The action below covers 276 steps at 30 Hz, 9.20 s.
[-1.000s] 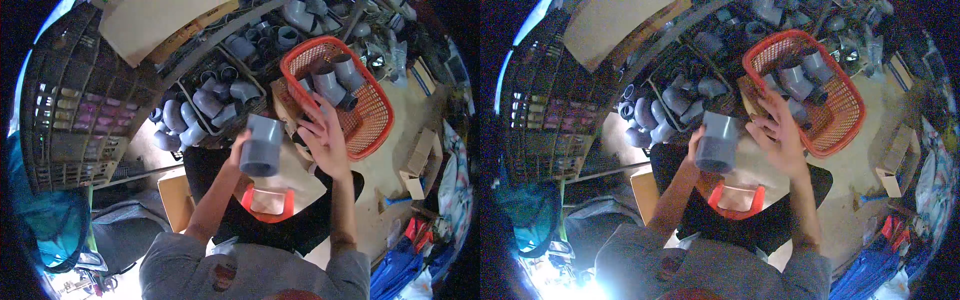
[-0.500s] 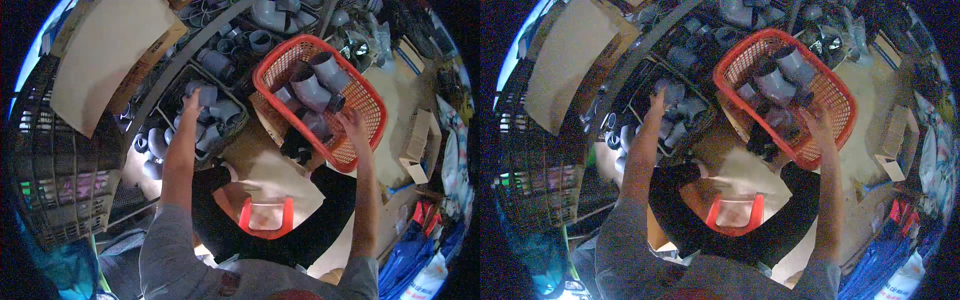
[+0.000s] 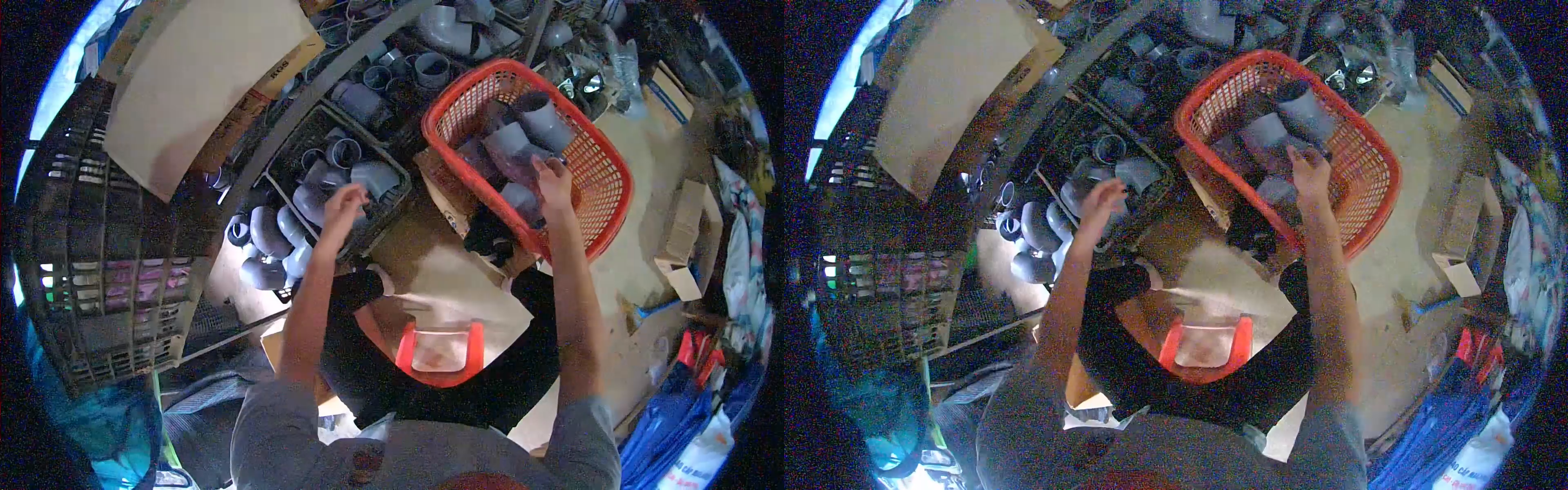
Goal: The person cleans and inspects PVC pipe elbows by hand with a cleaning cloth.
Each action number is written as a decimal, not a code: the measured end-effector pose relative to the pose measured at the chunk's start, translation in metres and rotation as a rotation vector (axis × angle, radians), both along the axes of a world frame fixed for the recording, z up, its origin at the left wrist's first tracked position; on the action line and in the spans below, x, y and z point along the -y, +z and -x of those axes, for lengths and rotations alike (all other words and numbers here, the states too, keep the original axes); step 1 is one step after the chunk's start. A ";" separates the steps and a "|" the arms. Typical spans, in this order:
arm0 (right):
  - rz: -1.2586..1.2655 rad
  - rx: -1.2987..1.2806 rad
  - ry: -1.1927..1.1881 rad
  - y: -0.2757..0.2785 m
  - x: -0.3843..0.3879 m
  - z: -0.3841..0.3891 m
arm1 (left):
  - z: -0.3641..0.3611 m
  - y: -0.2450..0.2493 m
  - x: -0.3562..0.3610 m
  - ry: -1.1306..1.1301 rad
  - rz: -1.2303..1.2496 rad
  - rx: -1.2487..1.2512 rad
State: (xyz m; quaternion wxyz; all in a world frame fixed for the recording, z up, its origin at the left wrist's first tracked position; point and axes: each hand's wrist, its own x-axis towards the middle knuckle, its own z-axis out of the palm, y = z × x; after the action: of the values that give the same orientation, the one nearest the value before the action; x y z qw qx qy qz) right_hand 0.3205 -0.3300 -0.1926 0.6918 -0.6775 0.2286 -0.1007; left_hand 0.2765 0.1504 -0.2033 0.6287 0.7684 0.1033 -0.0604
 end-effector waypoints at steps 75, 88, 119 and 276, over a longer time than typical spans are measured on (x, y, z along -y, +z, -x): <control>0.485 -0.125 0.382 0.103 0.021 0.074 | -0.156 -0.152 -0.297 0.173 -0.807 0.266; 0.409 -0.239 -0.014 -0.034 0.023 -0.035 | 0.034 0.001 -0.047 0.032 -0.412 0.281; 0.601 -0.082 0.782 -0.057 0.050 -0.015 | -0.065 0.001 -0.070 0.501 0.676 -0.186; 1.132 -0.402 0.406 -0.120 -0.103 0.116 | 0.109 -0.031 0.082 -0.024 -0.441 0.375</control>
State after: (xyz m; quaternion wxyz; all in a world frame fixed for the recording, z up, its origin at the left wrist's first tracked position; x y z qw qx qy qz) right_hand 0.2046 -0.2272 -0.3125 0.1753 -0.9739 0.1324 0.0566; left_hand 0.1672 0.0686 -0.2340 0.4538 0.8855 -0.0131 0.0992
